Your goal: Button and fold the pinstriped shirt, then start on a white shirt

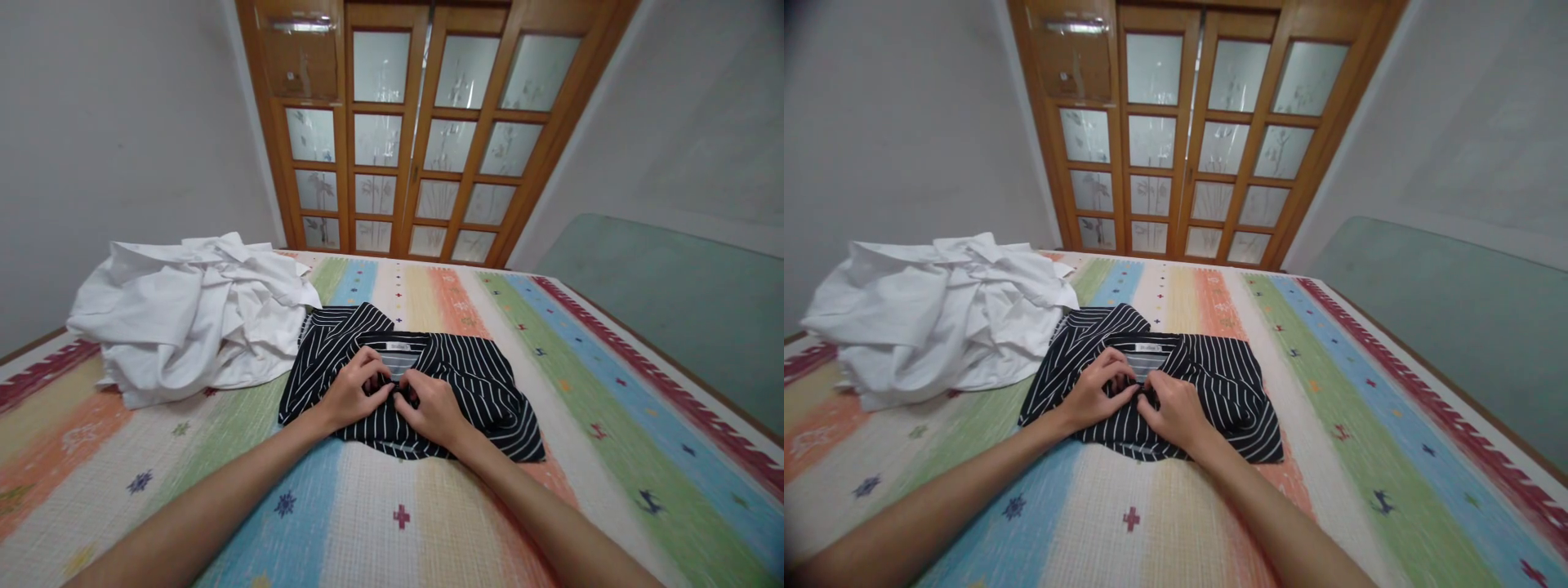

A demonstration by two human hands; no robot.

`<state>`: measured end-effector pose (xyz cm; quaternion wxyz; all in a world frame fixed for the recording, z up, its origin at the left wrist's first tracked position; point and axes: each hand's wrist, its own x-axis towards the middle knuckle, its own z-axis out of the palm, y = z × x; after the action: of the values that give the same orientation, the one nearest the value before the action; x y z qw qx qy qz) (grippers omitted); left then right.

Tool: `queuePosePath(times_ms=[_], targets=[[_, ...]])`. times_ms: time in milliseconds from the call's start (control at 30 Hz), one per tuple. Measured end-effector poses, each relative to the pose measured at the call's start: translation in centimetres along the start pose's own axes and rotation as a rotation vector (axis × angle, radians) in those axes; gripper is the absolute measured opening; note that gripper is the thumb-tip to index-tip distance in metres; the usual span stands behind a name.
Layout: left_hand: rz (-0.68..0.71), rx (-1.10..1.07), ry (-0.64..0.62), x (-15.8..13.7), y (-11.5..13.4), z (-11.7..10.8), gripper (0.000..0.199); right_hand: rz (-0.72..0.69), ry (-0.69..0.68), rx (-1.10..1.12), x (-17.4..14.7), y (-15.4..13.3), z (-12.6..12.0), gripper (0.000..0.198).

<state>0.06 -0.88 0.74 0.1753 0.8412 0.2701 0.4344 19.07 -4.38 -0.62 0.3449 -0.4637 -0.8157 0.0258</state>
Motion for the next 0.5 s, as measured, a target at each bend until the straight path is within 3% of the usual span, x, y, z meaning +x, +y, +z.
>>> queuePosePath(times_ms=[100,300,500], targets=[[0.039,0.072,-0.035,-0.3,0.0,0.1,0.006,0.014,0.002,0.001,0.0,0.1,0.1,0.007],[0.052,0.172,-0.075,-0.5,-0.7,0.6,0.024,0.009,0.017,-0.033,-0.1,0.2,0.3,0.007],[0.023,0.150,-0.191,-0.2,-1.0,0.5,0.021,0.023,0.027,-0.045,-0.2,0.2,0.4,0.007]])
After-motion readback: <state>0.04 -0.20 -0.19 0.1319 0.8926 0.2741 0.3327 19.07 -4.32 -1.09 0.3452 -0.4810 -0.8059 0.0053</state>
